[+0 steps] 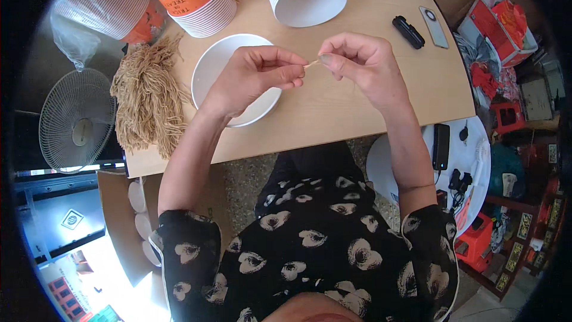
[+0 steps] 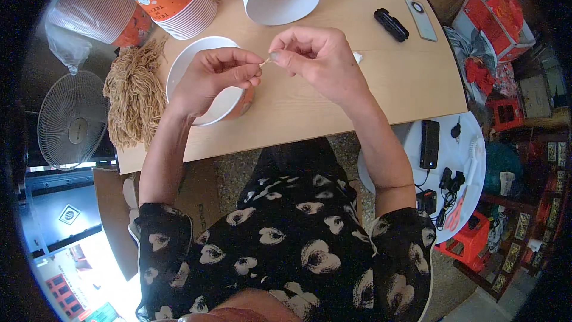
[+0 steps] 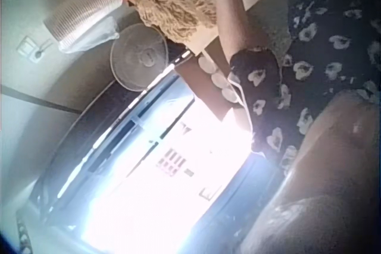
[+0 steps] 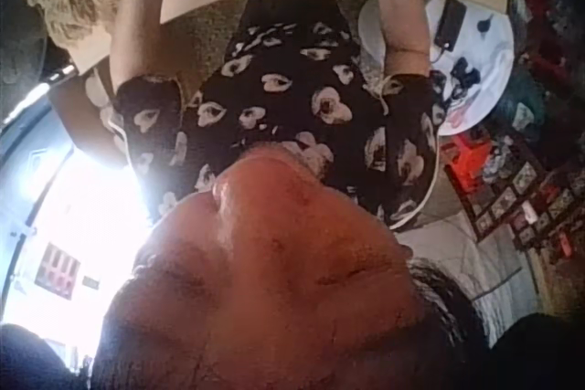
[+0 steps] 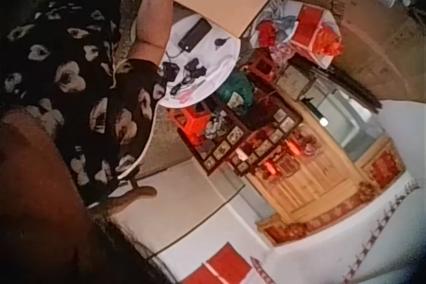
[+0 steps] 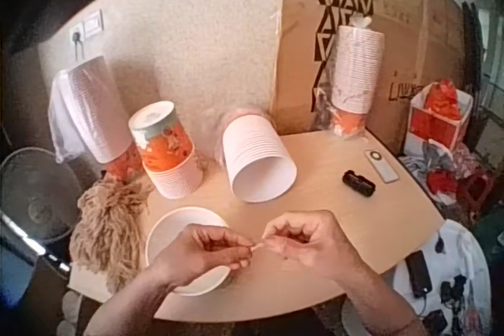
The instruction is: Tying small loops of thin string or thread, likely for packaging or tagging.
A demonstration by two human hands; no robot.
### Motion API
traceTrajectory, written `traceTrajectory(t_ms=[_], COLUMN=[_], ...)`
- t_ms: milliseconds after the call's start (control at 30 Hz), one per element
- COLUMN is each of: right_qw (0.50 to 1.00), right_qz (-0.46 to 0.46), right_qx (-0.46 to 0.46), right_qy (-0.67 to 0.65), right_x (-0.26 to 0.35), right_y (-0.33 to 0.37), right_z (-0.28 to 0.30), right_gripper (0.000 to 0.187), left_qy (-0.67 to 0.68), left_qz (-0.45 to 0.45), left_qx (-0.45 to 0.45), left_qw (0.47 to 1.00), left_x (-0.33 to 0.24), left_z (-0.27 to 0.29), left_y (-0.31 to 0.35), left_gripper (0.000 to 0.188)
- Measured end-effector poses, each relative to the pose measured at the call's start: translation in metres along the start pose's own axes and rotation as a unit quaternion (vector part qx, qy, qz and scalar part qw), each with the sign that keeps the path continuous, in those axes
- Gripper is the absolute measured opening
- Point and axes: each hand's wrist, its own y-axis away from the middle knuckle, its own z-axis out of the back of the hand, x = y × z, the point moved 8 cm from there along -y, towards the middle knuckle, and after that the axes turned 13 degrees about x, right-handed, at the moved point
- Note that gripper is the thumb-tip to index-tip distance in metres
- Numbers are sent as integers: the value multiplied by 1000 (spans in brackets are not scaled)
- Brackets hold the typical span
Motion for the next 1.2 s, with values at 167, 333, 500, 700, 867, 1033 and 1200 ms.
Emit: traceTrajectory(t_ms=[167,333,500,700,867,1033,1200], right_qw=[1000,996,997,988,976,976,988], right_qz=[-9,-77,67,28,114,90,80], right_qx=[7,39,-26,-10,-48,-57,-48], right_qy=[13,11,17,151,179,189,124], right_x=[-6,-11,-3,2,3,1,-4], right_y=[-1,1,4,11,9,11,12], right_z=[-5,-9,-14,-21,-22,-18,-16], right_gripper=[13,17,18,28,20,16,9], left_qy=[-67,-48,21,133,123,83,60], left_qz=[-10,-2,1,21,17,20,15], left_qx=[-5,-3,6,17,27,11,13], left_qw=[998,999,1000,991,992,996,998], left_x=[-2,2,6,14,13,12,13], left_z=[0,3,2,2,-2,-1,0], left_y=[4,8,7,8,5,5,6], left_gripper=[22,24,24,23,23,17,17])
